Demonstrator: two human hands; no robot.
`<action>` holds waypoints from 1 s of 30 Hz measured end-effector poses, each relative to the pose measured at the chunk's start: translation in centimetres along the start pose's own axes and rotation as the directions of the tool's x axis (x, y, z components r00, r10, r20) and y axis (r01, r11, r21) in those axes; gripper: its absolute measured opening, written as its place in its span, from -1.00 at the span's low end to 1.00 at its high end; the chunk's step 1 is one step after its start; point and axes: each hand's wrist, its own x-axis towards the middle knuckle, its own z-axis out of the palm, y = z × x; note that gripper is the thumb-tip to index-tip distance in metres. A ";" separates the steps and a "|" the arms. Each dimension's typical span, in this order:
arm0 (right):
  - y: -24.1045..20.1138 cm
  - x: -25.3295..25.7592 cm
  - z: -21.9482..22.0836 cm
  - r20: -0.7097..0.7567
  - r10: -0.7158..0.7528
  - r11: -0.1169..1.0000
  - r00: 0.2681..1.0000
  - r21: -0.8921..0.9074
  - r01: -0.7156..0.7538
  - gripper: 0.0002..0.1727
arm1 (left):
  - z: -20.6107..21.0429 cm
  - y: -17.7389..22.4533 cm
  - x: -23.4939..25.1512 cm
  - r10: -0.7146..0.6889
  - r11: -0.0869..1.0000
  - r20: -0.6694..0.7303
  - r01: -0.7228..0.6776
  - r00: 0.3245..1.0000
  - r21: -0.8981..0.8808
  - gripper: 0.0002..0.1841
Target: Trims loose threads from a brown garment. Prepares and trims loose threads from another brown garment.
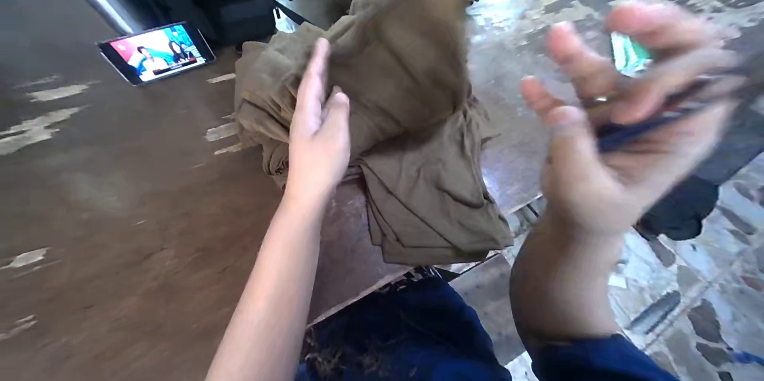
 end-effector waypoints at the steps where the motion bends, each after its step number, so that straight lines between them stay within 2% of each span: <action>1: 0.3 0.1 0.5 0.095 0.035 0.999 0.995 -0.014 -0.034 -0.75 | 0.1 -0.7 1.4 -0.039 0.999 -0.007 0.039 0.999 0.005 -0.23; 3: 1.3 -1.3 0.3 0.299 0.130 0.991 0.945 -0.033 -0.126 -0.75 | 0.5 -1.6 2.0 -0.012 0.998 -0.019 0.013 1.000 0.056 -0.16; 5: 2.3 -4.9 -1.2 0.479 0.272 0.962 0.835 -0.133 -0.237 -0.58 | 0.9 -1.3 -0.1 0.071 0.981 0.044 -0.078 0.997 0.177 -0.28; 7: 2.7 -8.6 -3.0 0.623 0.374 0.927 0.687 -0.264 -0.265 -0.41 | 0.8 -1.0 -3.1 0.112 0.940 0.176 -0.162 0.978 0.300 -0.49; 9: 2.5 -11.5 -4.5 0.668 0.404 0.911 0.625 -0.356 -0.208 -0.48 | 0.8 -1.5 -5.8 0.041 0.928 0.363 -0.170 0.931 0.332 -0.64; 11: 2.7 -13.7 -5.7 0.644 0.402 0.908 0.651 -0.374 -0.190 -0.65 | 1.3 -2.3 -7.9 -0.041 0.912 0.544 -0.191 0.838 0.363 -0.70; 14: 2.3 -15.0 -6.1 0.593 0.390 0.910 0.705 -0.365 -0.196 -0.84 | 3.9 -3.7 -10.1 -0.020 0.892 0.650 -0.280 0.760 0.356 -0.70; 17: 1.1 -14.5 -5.4 0.584 0.359 0.918 0.728 -0.363 -0.161 -0.84 | 7.1 -4.4 -11.5 0.013 0.891 0.641 -0.300 0.768 0.341 -0.58; 19: 0.6 -14.2 -5.2 0.595 0.379 0.901 0.709 -0.412 -0.136 -0.71 | 8.0 -4.3 -11.9 -0.041 0.892 0.627 -0.254 0.778 0.373 -0.57; 20: 0.7 -14.4 -5.2 0.592 0.393 0.890 0.704 -0.438 -0.128 -0.70 | 8.1 -4.2 -11.8 -0.089 0.892 0.615 -0.212 0.784 0.399 -0.59; 23: 1.5 -15.2 -5.6 0.553 0.414 0.877 0.723 -0.456 -0.153 -0.80 | 7.4 -4.2 -11.8 -0.176 0.906 0.572 -0.096 0.801 0.413 -0.68; 24: 1.5 -15.3 -5.7 0.542 0.417 0.879 0.729 -0.445 -0.172 -0.82 | 7.3 -4.5 -12.1 -0.163 0.910 0.576 -0.103 0.801 0.402 -0.68; 27: 0.4 -14.8 -5.7 0.539 0.414 0.901 0.734 -0.360 -0.244 -0.80 | 8.1 -5.8 -13.5 0.065 0.891 0.552 -0.297 0.832 0.343 -0.65; 30: -2.1 -13.5 -4.3 0.509 0.350 0.933 0.786 -0.261 -0.247 -0.84 | 9.4 -5.9 -14.0 0.319 0.810 0.425 -0.477 0.847 0.342 -0.71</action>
